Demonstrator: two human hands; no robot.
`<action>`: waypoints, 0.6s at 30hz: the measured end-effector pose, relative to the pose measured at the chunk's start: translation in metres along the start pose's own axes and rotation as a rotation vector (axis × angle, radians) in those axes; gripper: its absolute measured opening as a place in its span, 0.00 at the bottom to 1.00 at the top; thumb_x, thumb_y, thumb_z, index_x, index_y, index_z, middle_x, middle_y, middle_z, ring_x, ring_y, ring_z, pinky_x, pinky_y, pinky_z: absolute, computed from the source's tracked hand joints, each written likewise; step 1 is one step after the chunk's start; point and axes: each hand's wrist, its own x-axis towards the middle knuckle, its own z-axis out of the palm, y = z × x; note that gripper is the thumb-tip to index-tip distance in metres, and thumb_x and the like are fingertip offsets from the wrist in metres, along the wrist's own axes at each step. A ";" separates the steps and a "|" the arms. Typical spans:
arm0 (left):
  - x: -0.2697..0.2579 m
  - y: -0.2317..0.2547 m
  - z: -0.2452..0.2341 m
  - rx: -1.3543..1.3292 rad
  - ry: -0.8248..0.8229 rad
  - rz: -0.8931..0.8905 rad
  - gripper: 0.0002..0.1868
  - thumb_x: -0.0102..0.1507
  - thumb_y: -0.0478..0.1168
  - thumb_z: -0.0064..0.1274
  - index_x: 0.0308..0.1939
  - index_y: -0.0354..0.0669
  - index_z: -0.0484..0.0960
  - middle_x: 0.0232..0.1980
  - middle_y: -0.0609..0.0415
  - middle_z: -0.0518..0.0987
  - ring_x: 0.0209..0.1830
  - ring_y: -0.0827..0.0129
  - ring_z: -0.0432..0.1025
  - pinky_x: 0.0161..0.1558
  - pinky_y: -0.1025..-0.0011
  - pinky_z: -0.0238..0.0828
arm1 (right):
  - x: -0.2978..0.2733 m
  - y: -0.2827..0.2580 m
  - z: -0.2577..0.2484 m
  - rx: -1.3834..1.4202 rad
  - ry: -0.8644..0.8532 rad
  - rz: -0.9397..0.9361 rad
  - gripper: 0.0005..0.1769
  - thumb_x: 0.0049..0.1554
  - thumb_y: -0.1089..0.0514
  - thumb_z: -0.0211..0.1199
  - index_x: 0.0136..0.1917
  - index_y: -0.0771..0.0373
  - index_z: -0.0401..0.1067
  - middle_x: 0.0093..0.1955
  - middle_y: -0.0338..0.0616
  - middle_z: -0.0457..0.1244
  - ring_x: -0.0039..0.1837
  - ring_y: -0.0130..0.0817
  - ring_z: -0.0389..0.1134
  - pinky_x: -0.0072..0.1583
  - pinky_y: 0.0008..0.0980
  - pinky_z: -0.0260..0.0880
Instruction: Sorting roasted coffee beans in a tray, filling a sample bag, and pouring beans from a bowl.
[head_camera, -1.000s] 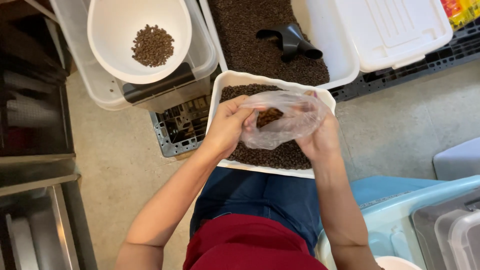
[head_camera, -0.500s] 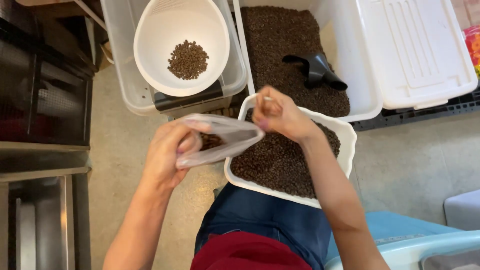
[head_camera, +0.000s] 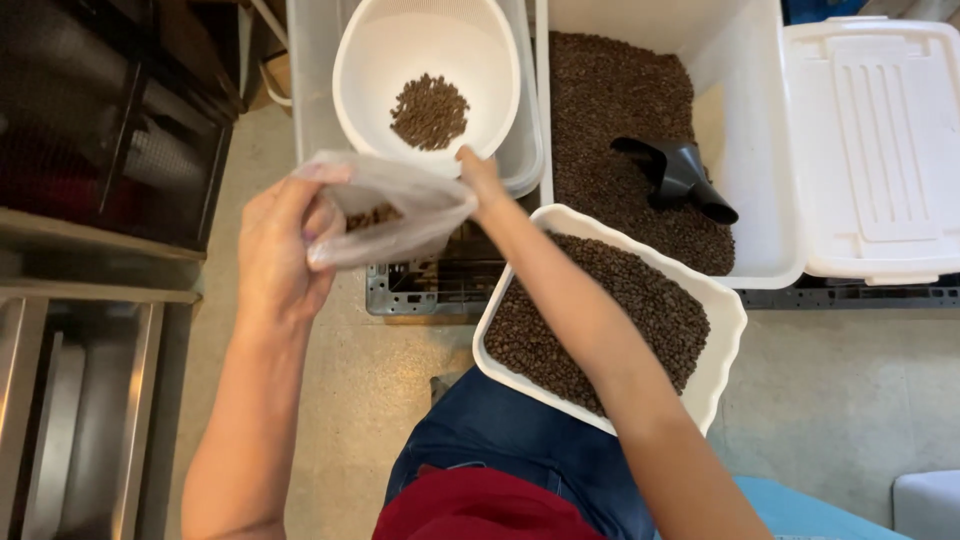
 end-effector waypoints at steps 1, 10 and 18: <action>0.000 0.003 0.008 0.000 0.008 -0.002 0.10 0.66 0.37 0.53 0.32 0.34 0.79 0.15 0.66 0.50 0.08 0.87 0.47 0.10 0.86 0.45 | -0.020 -0.019 -0.004 -0.005 -0.004 0.005 0.47 0.51 0.50 0.66 0.78 0.70 0.56 0.72 0.67 0.60 0.69 0.59 0.67 0.67 0.62 0.68; 0.078 -0.024 0.043 -0.140 0.072 0.030 0.07 0.63 0.35 0.54 0.35 0.38 0.85 0.13 0.66 0.54 0.09 0.79 0.49 0.10 0.75 0.41 | -0.178 -0.232 -0.053 0.186 -0.044 0.008 0.11 0.55 0.63 0.50 0.52 0.62 0.63 0.60 0.53 0.68 0.61 0.61 0.74 0.73 0.86 0.46; 0.166 -0.102 0.070 -0.273 0.200 0.176 0.16 0.67 0.37 0.52 0.24 0.41 0.80 0.15 0.63 0.65 0.12 0.77 0.57 0.16 0.76 0.53 | -0.160 -0.256 -0.046 0.392 -0.175 -0.029 0.28 0.48 0.46 0.61 0.59 0.61 0.70 0.62 0.56 0.71 0.64 0.59 0.75 0.71 0.92 0.33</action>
